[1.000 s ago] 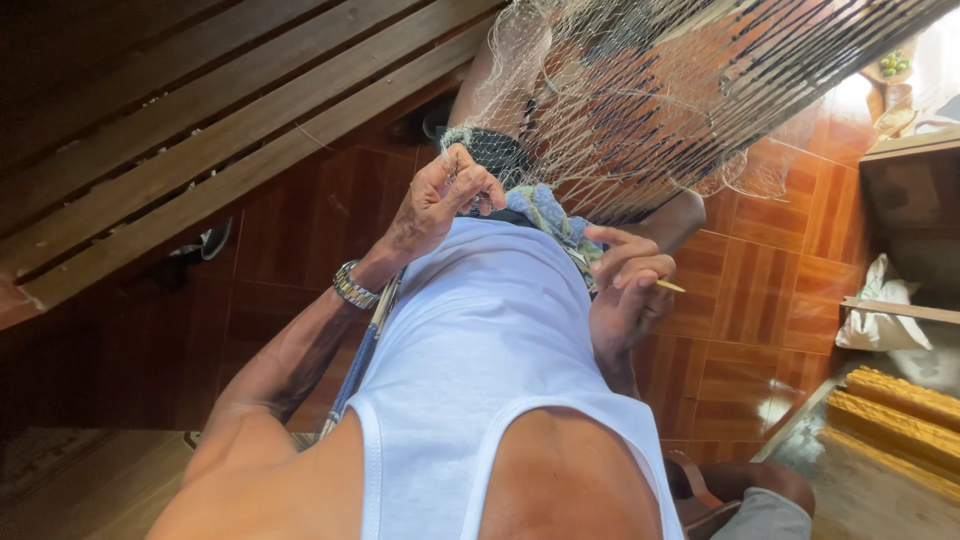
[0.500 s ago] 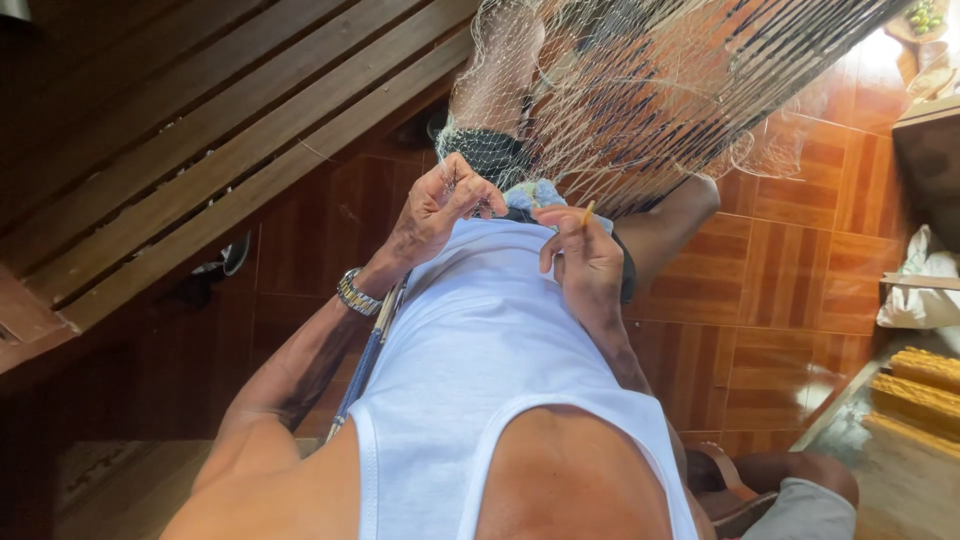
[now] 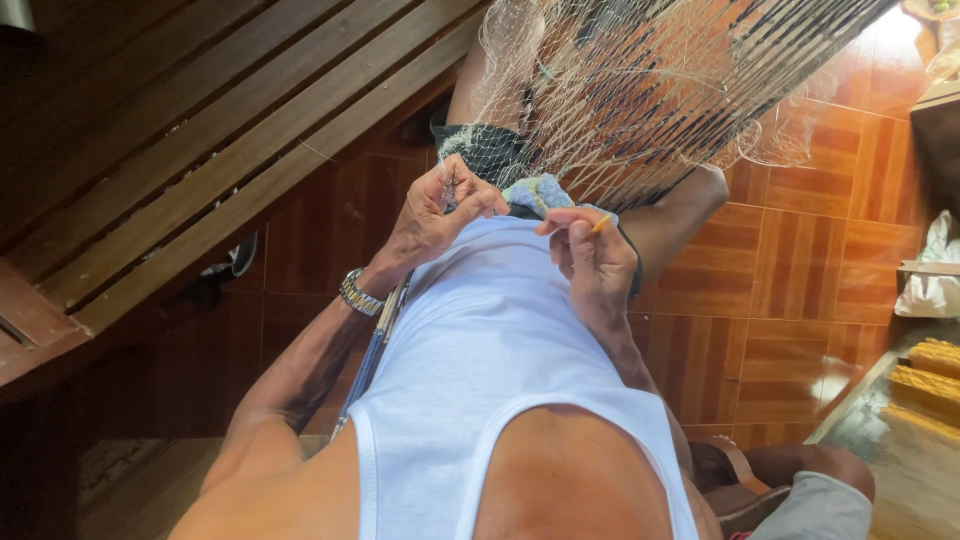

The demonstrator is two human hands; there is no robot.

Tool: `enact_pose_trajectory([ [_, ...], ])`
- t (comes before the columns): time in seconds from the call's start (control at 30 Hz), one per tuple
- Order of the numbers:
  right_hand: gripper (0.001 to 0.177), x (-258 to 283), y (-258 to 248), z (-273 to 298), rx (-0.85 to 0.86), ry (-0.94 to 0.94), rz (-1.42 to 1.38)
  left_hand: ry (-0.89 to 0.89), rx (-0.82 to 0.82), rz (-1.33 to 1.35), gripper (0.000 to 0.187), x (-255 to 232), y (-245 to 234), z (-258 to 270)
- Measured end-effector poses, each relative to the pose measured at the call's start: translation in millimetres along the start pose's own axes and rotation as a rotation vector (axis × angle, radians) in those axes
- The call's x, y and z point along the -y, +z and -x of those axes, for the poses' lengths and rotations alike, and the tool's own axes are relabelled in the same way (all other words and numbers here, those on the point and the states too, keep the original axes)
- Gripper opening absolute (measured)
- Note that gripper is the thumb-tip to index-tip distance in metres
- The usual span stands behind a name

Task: Repairing a fishing net using a netting needle and scissors

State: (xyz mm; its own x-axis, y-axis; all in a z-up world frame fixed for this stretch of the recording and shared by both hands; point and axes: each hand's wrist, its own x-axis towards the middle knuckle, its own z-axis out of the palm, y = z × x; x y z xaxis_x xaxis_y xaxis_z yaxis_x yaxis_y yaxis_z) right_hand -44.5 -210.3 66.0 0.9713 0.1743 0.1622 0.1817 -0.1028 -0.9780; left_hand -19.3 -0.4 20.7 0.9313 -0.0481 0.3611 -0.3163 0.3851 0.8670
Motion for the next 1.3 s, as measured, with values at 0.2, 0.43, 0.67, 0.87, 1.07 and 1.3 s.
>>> enact_pose_trajectory([
  [0.2, 0.023, 6.7, 7.0, 4.9, 0.167, 0.051, -0.041, 0.006, -0.006, -0.003, 0.036, 5.8, 0.6, 1.8],
  [0.43, 0.026, 3.5, 12.9, -13.5, 0.058, 0.089, 0.0, 0.007, -0.008, -0.001, 0.036, 9.1, -0.6, 2.8],
  [0.67, 0.021, -2.3, 17.0, -22.2, 0.047, 0.051, 0.046, 0.012, -0.021, -0.016, 0.038, 6.9, 0.8, 2.4],
  [0.87, 0.016, -2.6, 17.6, -21.3, 0.054, 0.027, 0.165, 0.009, -0.033, 0.003, 0.037, 8.4, -0.5, 2.1],
  [1.07, 0.012, 16.2, 22.4, -17.1, 0.055, 0.037, 0.202, 0.01, -0.024, -0.019, 0.038, 14.9, -2.6, 3.9],
  [1.3, 0.013, 20.0, 25.2, -21.9, 0.081, -0.119, 0.29, -0.003, -0.006, -0.044, 0.037, 12.1, -3.9, 3.9],
])
